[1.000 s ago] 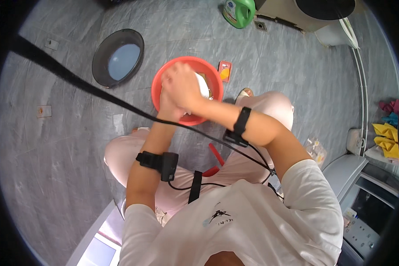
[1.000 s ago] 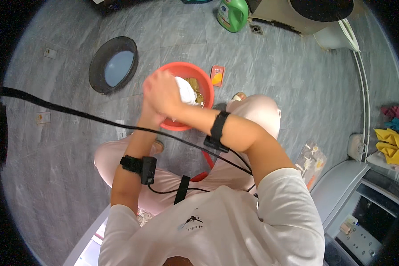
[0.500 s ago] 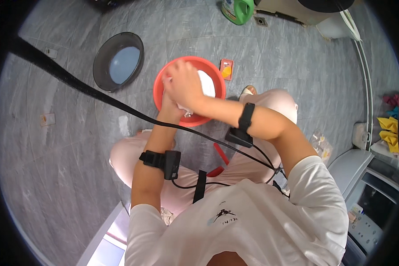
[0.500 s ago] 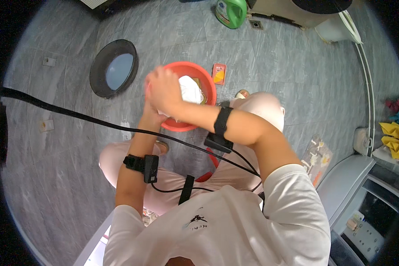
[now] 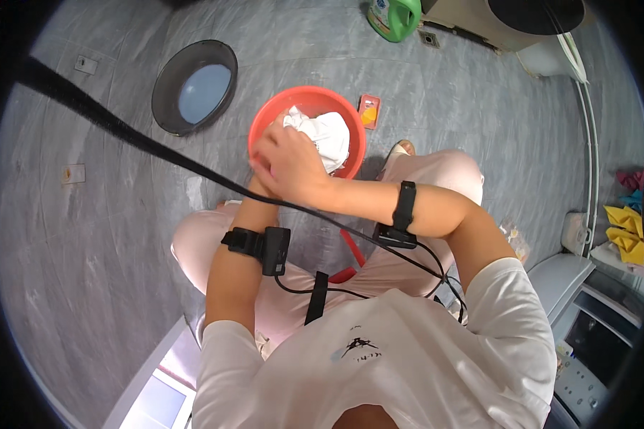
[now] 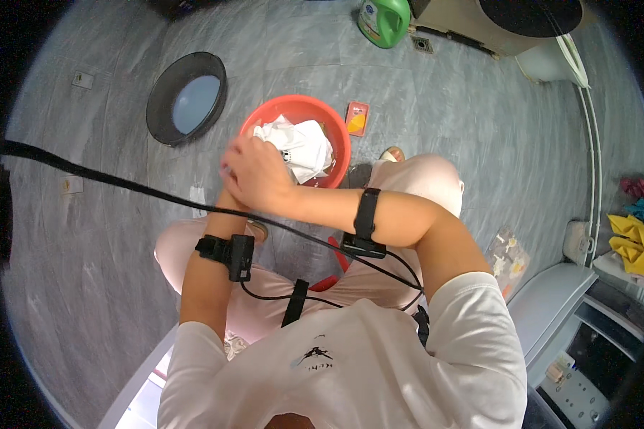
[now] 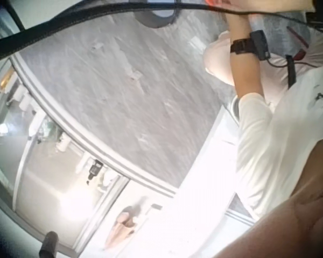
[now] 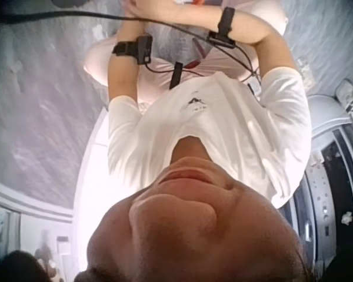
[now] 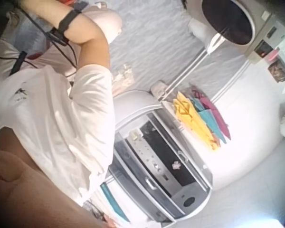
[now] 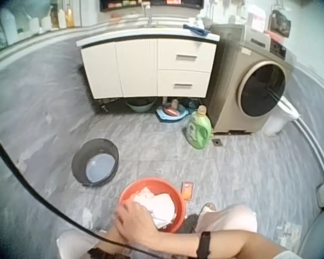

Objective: The recorder is washing white cloths in a red bucket filled with water and soap.

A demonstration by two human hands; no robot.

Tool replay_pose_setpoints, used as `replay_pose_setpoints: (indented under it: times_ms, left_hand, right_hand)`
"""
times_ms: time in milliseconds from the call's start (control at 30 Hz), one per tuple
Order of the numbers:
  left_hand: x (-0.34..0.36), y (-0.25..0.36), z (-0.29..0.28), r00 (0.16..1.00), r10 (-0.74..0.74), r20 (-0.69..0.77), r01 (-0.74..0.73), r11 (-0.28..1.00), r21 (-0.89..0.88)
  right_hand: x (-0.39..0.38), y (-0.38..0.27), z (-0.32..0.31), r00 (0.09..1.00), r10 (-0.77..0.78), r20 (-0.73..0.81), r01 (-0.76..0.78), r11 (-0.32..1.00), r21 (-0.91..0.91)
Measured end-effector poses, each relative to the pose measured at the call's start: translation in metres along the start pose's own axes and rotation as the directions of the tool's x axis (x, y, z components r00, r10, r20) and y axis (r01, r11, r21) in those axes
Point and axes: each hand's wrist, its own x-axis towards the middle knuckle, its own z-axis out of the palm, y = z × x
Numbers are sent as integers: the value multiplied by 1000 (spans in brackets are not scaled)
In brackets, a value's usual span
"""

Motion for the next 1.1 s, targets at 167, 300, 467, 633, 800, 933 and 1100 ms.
replay_pose_setpoints:
  times_ms: [167, 300, 467, 633, 800, 933, 1100]
  left_hand:
    - [39, 65, 27, 874, -484, 47, 258, 379, -889]
    - [21, 54, 17, 851, -522, -54, 191, 405, -894]
    - [20, 39, 12, 865, -486, -122, 133, 457, -880]
    - [32, 56, 20, 794, -607, 35, 147, 135, -980]
    - [22, 88, 16, 724, -686, -65, 124, 223, -967]
    - [33, 78, 17, 785, -619, -12, 147, 206, -967]
    - [25, 77, -15, 896, -438, 76, 98, 29, -995]
  right_hand:
    - [32, 72, -6, 913, 365, -179, -401, 885, -237]
    - [19, 48, 3, 949, 136, -283, -217, 935, -279]
    - [12, 36, 8, 991, 100, 92, -92, 991, -95]
    - [24, 65, 7, 950, 221, -221, -270, 936, -225]
    - [3, 8, 2, 999, 44, 15, -44, 998, -53]
    - [28, 85, 4, 949, 288, -125, -309, 930, -200]
    - [23, 106, -5, 497, 846, 194, -849, 428, 310]
